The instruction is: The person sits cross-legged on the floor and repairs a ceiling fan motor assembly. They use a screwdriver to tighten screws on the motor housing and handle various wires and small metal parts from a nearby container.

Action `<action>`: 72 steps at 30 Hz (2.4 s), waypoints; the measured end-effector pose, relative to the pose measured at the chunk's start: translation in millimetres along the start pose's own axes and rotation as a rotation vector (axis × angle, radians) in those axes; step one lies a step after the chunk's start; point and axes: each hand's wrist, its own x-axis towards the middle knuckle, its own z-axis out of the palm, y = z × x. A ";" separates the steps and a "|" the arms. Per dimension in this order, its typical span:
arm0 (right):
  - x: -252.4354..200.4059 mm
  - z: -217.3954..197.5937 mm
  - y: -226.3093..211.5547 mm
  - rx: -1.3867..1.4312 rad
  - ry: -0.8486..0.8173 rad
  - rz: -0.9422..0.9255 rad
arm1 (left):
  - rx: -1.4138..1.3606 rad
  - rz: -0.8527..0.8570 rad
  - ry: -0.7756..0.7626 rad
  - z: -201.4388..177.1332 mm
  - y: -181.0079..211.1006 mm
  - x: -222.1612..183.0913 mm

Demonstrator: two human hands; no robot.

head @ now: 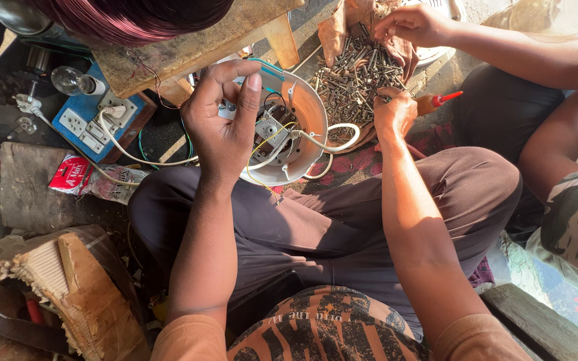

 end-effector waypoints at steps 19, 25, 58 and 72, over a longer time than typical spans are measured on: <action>-6.2 -2.1 -9.4 -0.152 -0.009 -0.203 | 0.026 0.055 0.032 0.4 5.0 0.2; -8.0 -7.7 -11.3 -0.205 -0.142 -0.124 | 0.135 0.146 0.034 0.5 11.7 0.1; -163.7 -96.5 -82.0 0.560 -0.134 -1.046 | -0.037 0.005 -0.488 -23.9 14.5 -49.9; -162.3 -108.3 -86.8 0.462 -0.266 -1.041 | 0.162 0.130 -0.472 -24.9 -16.2 -63.6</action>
